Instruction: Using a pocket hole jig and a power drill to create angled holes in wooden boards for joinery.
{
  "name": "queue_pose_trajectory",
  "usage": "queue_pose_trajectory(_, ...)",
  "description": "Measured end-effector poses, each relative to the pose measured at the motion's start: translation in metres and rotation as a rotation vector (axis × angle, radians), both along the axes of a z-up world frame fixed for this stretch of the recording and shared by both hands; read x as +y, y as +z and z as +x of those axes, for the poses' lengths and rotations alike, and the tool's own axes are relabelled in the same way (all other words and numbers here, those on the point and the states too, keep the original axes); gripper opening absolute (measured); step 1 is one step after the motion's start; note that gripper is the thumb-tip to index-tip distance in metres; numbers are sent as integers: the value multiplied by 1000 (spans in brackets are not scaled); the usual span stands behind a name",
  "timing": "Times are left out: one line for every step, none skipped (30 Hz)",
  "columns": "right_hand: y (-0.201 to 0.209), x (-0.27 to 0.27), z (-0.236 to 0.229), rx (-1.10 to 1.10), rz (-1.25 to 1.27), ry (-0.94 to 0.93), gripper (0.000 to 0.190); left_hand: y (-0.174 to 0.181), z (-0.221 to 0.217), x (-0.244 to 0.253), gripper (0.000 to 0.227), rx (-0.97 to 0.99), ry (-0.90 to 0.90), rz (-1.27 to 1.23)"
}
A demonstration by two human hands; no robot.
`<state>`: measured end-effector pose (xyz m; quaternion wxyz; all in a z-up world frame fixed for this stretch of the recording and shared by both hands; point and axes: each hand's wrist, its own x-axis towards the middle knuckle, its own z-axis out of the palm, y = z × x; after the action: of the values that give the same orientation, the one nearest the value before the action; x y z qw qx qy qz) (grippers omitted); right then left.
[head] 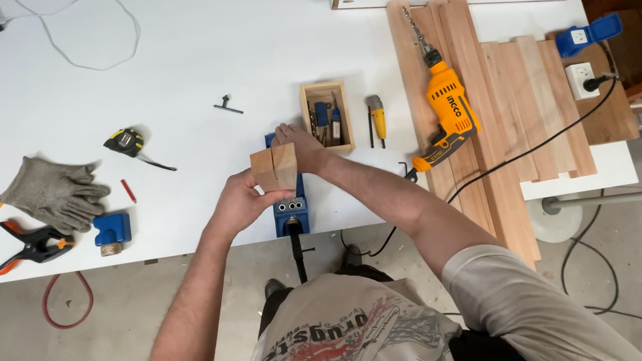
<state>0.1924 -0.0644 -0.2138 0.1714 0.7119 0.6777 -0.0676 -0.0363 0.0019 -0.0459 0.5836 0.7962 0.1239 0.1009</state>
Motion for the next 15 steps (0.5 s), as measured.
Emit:
queue_pose_trajectory(7,2,0,3,0,2,60,0,0,1,31,3,2,0)
queue_pose_trajectory(16,5,3,182,40,-103,44,-1,1,1,30,18,7,-1)
queue_pose_trajectory(24,7,5,361,78,-207,31,-1,2,1,30,34,12,-2)
queue_pose_trajectory(21,15,16,359,75,-198,31,1,1,0,30,32,22,-4)
queue_pose_trajectory(18,22,28,475,133,-286,35,3,0,-1,31,35,23,-16)
queue_pose_trajectory(15,30,40,593,197,-383,45,6,0,0,31,41,15,-24)
queue_pose_trajectory(22,28,37,594,200,-382,45,7,-1,1,31,41,15,-21)
queue_pose_trajectory(29,26,36,644,182,-504,55,8,-1,3,30,32,24,-26)
queue_pose_trajectory(36,24,35,694,163,-627,80,9,0,5,29,23,33,-31)
queue_pose_trajectory(57,15,24,701,161,-629,80,10,1,5,29,30,31,-31)
queue_pose_trajectory(77,6,14,737,306,-674,84,10,2,6,29,20,37,-45)
queue_pose_trajectory(96,-4,1,774,452,-720,92,10,0,6,29,14,41,-61)
queue_pose_trajectory(102,-24,-8,783,448,-727,92,10,-2,7,29,25,38,-63)
queue_pose_trajectory(111,-39,-15,889,580,-805,82,11,-4,10,34,11,63,-99)
queue_pose_trajectory(120,-54,-23,993,714,-882,74,12,-7,14,38,-3,88,-136)
